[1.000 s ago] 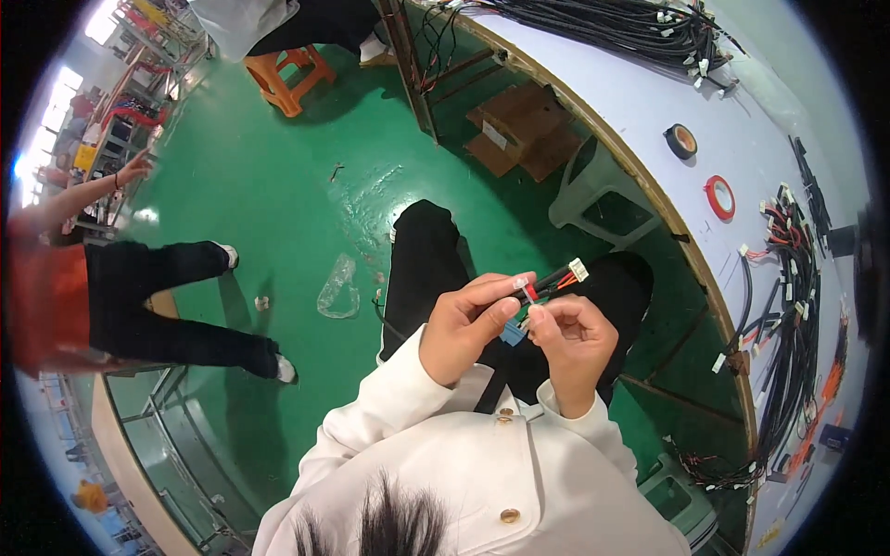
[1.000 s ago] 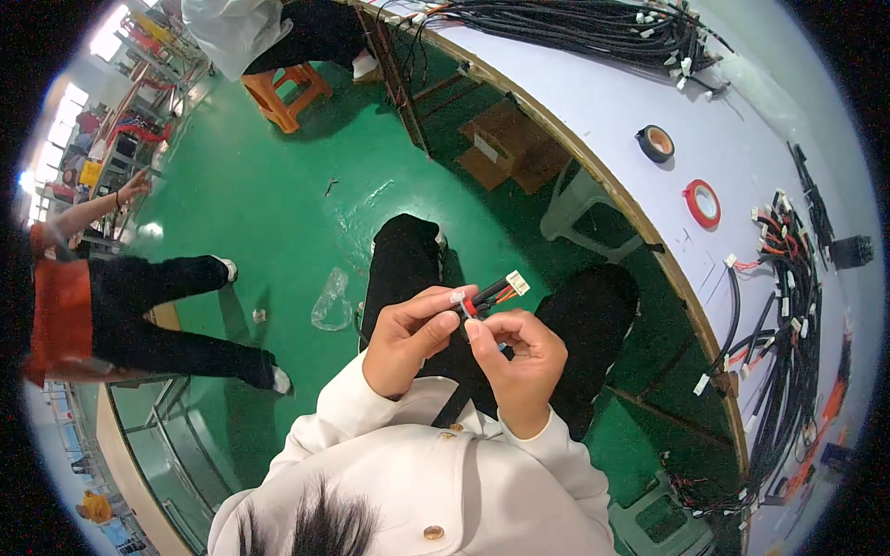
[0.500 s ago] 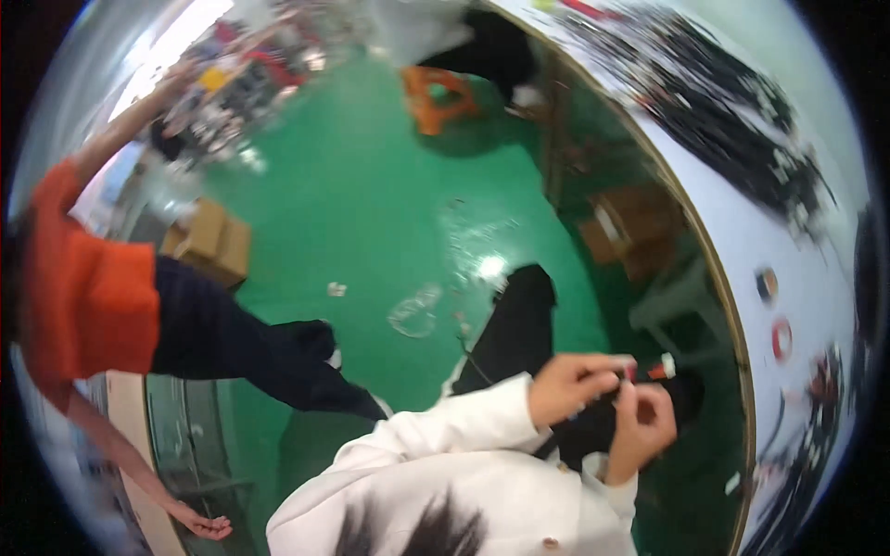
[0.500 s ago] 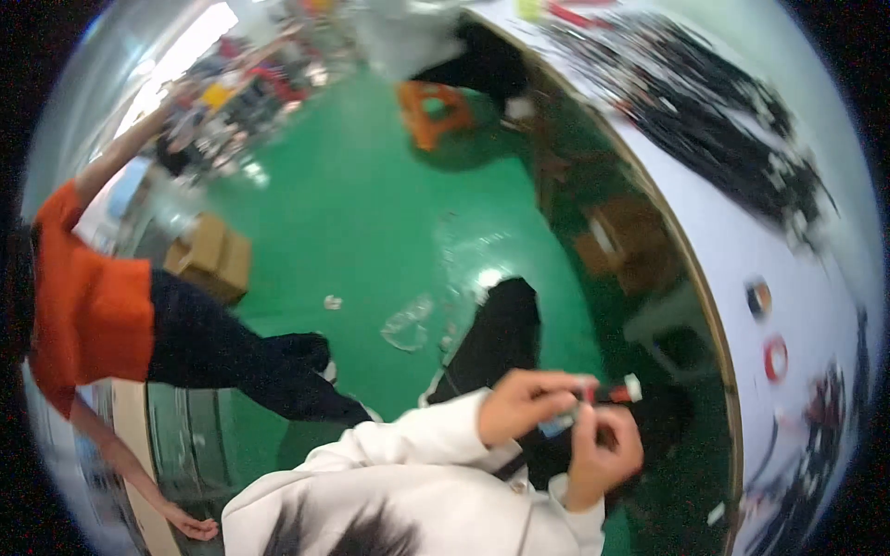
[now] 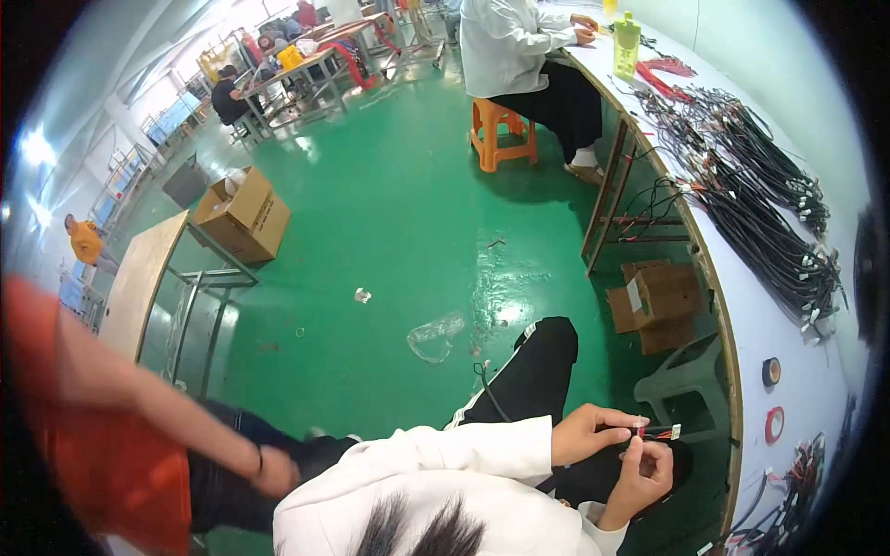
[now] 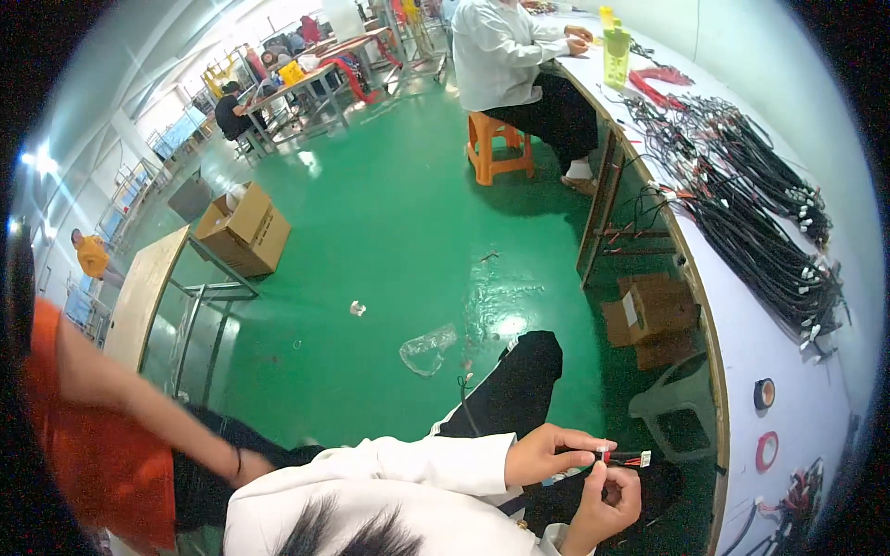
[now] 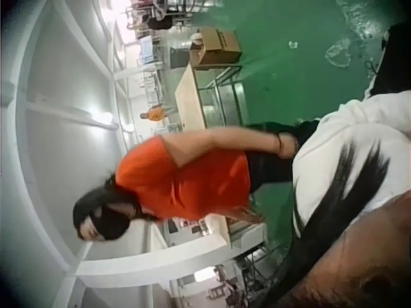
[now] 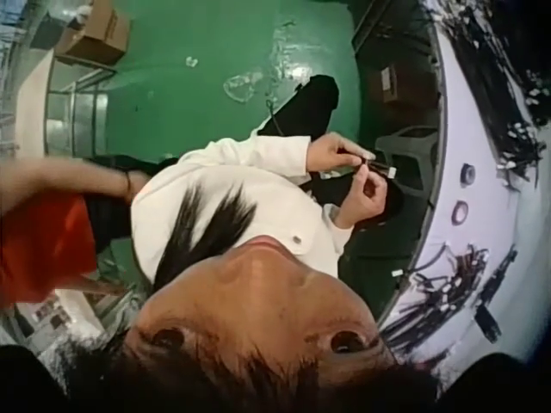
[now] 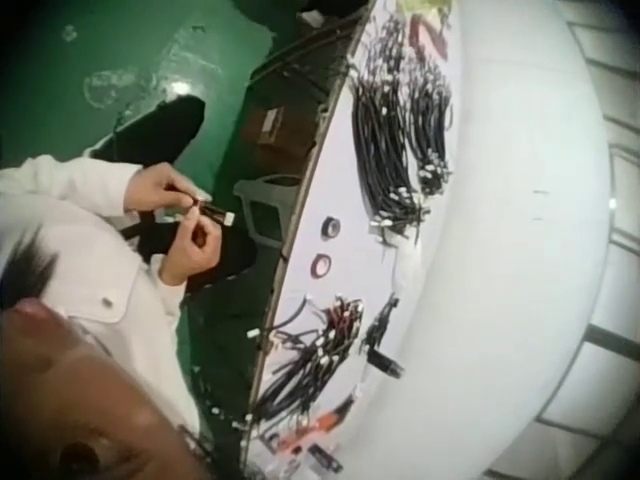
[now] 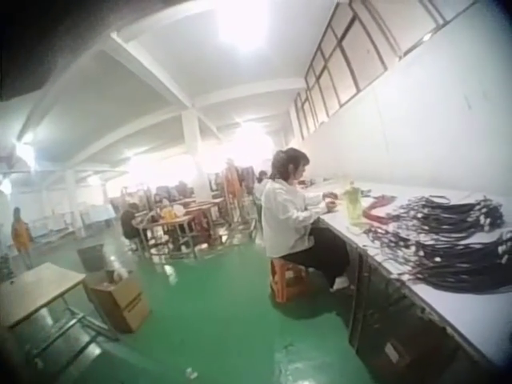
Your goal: Wrapping electrical wire segments with black and red electrical tape at a factory workbench.
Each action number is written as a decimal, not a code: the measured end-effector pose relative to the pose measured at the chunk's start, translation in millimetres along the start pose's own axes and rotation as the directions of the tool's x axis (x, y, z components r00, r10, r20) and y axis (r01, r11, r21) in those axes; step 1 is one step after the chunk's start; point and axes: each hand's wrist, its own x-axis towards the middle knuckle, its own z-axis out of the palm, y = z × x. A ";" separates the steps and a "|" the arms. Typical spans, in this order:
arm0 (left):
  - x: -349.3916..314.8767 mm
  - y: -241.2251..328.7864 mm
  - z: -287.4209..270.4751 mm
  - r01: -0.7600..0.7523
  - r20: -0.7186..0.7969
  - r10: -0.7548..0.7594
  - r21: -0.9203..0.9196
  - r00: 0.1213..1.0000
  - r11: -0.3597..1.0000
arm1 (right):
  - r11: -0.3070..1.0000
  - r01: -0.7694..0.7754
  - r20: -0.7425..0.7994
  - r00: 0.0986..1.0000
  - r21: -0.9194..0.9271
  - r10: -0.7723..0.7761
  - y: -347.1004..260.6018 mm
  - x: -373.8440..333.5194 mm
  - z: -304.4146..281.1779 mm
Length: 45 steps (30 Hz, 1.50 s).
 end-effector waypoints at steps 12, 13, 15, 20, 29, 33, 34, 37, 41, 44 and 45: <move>-5.6 7.1 12.3 -0.172 -0.060 0.206 0.354 0.977 0.919 | 0.961 -0.166 -0.082 0.979 0.221 0.188 0.2 2.3 5.9; -4.8 6.1 12.3 -0.187 -0.064 0.229 0.389 0.971 0.902 | 0.941 -0.185 -0.081 0.973 0.285 0.216 -0.3 3.0 5.1; -3.1 4.3 9.2 -0.176 -0.061 0.223 0.427 0.973 0.887 | 0.915 -0.202 -0.079 0.967 0.348 0.243 -4.8 5.3 1.1; -2.8 3.5 -3.3 -0.132 -0.041 0.182 0.537 0.982 0.833 | 0.970 0.006 -0.074 0.997 -0.245 -0.024 -29.2 13.5 -23.8; -13.5 18.6 -4.1 -0.219 0.170 0.139 0.672 0.975 0.707 | 0.922 0.269 0.449 0.885 -0.279 -0.123 -29.7 25.6 -25.7; -15.4 17.1 -6.4 -0.260 0.197 0.169 0.696 0.966 0.670 | 0.991 0.099 0.411 0.910 -0.089 -0.054 -12.8 28.4 -25.6; -16.8 15.6 -8.3 -0.232 0.231 0.108 0.618 0.967 0.751 | 0.998 0.024 0.361 0.933 -0.052 -0.004 -6.8 29.4 -24.0; -16.4 6.3 -5.6 -0.222 0.277 0.063 0.591 0.959 0.775 | 0.999 -0.032 0.362 0.931 -0.027 0.040 11.1 27.1 -26.5; -14.1 2.9 -11.3 -0.069 0.251 -0.070 0.506 0.966 0.860 | 0.809 -0.521 0.504 0.793 0.270 0.342 24.3 23.6 -29.8; -13.3 3.2 -11.3 0.017 0.230 -0.127 0.427 0.965 0.904 | 0.776 -0.550 0.488 0.792 0.309 0.367 26.5 24.4 -33.2; -13.3 3.2 -10.5 0.063 0.206 -0.146 0.360 0.968 0.931 | 0.743 -0.579 0.521 0.771 0.335 0.366 27.0 24.0 -34.2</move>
